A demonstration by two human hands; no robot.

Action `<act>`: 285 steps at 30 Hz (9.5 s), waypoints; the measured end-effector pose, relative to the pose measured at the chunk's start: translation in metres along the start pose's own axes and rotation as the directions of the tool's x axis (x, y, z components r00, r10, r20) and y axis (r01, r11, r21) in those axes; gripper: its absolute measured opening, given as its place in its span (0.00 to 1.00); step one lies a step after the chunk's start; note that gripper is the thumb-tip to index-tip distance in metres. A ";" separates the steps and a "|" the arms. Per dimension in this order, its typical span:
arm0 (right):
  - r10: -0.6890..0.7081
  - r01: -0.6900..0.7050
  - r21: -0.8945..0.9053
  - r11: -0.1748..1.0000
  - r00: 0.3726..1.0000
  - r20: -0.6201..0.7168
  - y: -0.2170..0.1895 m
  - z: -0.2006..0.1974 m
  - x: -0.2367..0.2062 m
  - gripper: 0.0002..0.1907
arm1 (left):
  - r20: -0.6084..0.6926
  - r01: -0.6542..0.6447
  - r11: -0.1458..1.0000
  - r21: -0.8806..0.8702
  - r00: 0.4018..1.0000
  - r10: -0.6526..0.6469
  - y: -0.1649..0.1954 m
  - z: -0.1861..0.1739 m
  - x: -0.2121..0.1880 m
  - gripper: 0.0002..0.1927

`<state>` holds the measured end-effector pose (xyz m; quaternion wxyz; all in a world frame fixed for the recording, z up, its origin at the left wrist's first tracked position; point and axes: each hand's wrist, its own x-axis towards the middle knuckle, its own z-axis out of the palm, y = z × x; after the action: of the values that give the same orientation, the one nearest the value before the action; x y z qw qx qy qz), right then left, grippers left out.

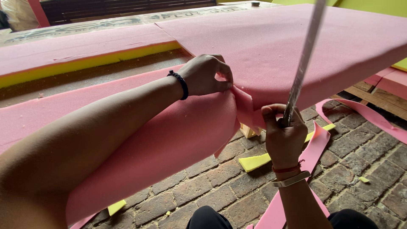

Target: The person sits on the floor in front of a large pink foam letter on a wooden stand. They press a strip of pink foam against the letter's edge, spray it with adhesive from a spray gun, then use a long blade to cut and trim away the excess foam along the seam, smoothing the joined edge by hand.

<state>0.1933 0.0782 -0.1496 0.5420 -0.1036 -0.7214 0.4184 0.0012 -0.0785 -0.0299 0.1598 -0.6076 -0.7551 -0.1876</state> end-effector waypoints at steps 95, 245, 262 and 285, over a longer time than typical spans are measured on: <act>0.180 -0.150 -0.141 0.978 0.958 0.223 0.020 -0.010 -0.059 0.17 | 0.604 -0.106 0.971 0.215 0.796 -0.047 0.080 -0.023 0.095 0.06; -0.562 0.668 -0.387 0.635 0.744 0.361 -0.028 -0.126 -0.024 0.07 | -0.852 0.533 0.840 -0.097 0.391 -0.347 0.104 0.249 -0.083 0.11; -0.617 0.709 -0.266 0.653 0.702 0.355 -0.042 -0.126 -0.009 0.07 | -0.869 0.547 0.834 -0.070 0.377 -0.321 0.099 0.246 -0.089 0.16; -0.601 0.519 0.320 0.793 0.580 0.550 0.199 -0.206 0.075 0.10 | -0.847 0.432 0.836 -0.339 0.245 -0.471 0.082 0.271 -0.087 0.19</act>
<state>0.2824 0.3495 -0.2272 0.3796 0.3086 -0.8265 0.2787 0.0958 -0.0078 -0.3009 0.4720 -0.1644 -0.6792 -0.5376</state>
